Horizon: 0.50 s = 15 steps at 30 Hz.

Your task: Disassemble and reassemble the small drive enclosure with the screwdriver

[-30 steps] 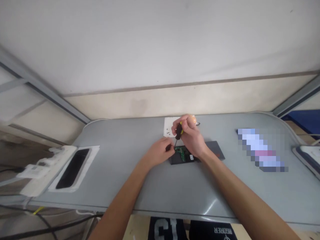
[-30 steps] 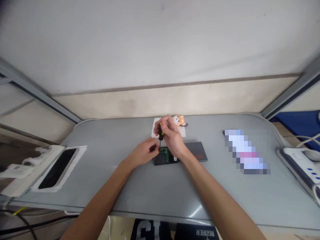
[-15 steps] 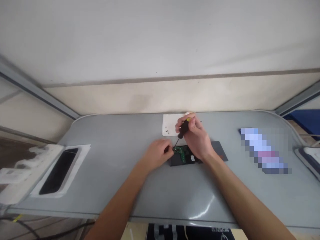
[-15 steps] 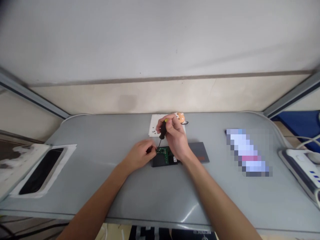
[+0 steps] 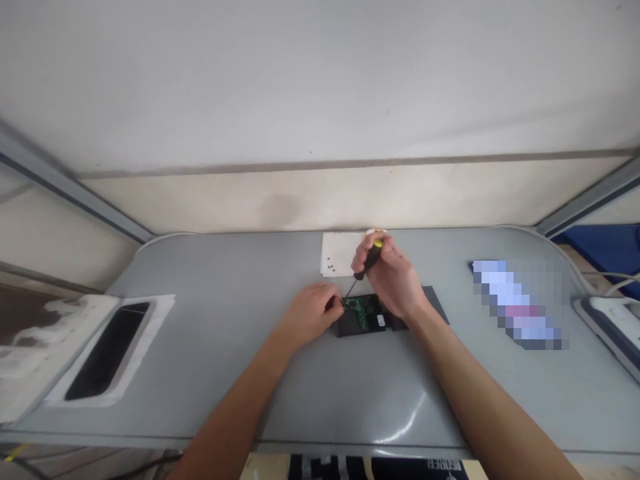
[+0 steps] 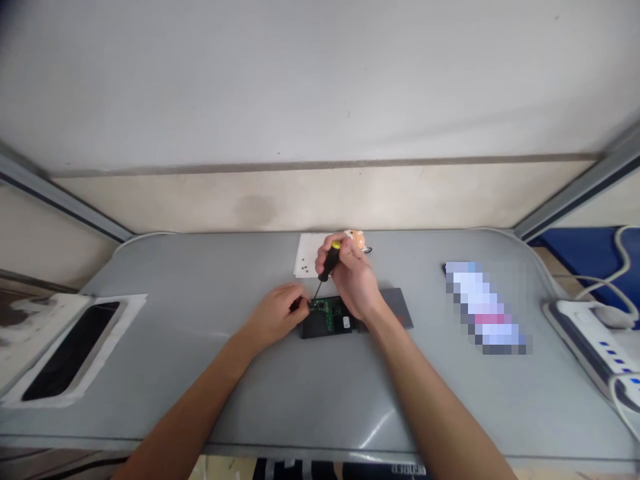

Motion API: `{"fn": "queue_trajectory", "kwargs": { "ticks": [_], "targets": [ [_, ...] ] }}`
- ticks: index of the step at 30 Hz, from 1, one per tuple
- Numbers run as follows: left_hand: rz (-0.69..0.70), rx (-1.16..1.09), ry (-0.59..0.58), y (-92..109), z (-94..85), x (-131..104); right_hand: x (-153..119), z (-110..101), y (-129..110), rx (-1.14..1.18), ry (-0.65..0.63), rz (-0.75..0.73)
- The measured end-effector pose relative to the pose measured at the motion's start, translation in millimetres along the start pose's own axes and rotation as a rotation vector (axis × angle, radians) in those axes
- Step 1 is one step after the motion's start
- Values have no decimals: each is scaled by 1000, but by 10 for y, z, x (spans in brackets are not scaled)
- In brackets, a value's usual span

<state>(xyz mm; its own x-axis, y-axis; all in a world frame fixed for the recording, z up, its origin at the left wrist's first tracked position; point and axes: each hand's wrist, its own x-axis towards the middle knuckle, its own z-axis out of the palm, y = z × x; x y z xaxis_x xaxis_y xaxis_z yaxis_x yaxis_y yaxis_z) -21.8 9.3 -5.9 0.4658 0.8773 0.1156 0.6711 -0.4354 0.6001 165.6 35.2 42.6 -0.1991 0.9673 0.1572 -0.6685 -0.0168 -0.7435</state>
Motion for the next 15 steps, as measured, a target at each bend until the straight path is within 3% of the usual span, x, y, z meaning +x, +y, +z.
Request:
{"fn": "queue_trajectory", "kwargs": {
  "ticks": [5,10,15],
  "targets": [
    [7,22,14,2,9,4,-12,12,-31,64,65,-9],
    [25,41,43,-21,43,-7,-58,-60,-270,91,161,-90],
    [34,27,66,-26,40,-20,-118,-39,-288,85,122,-104]
  ]
}}
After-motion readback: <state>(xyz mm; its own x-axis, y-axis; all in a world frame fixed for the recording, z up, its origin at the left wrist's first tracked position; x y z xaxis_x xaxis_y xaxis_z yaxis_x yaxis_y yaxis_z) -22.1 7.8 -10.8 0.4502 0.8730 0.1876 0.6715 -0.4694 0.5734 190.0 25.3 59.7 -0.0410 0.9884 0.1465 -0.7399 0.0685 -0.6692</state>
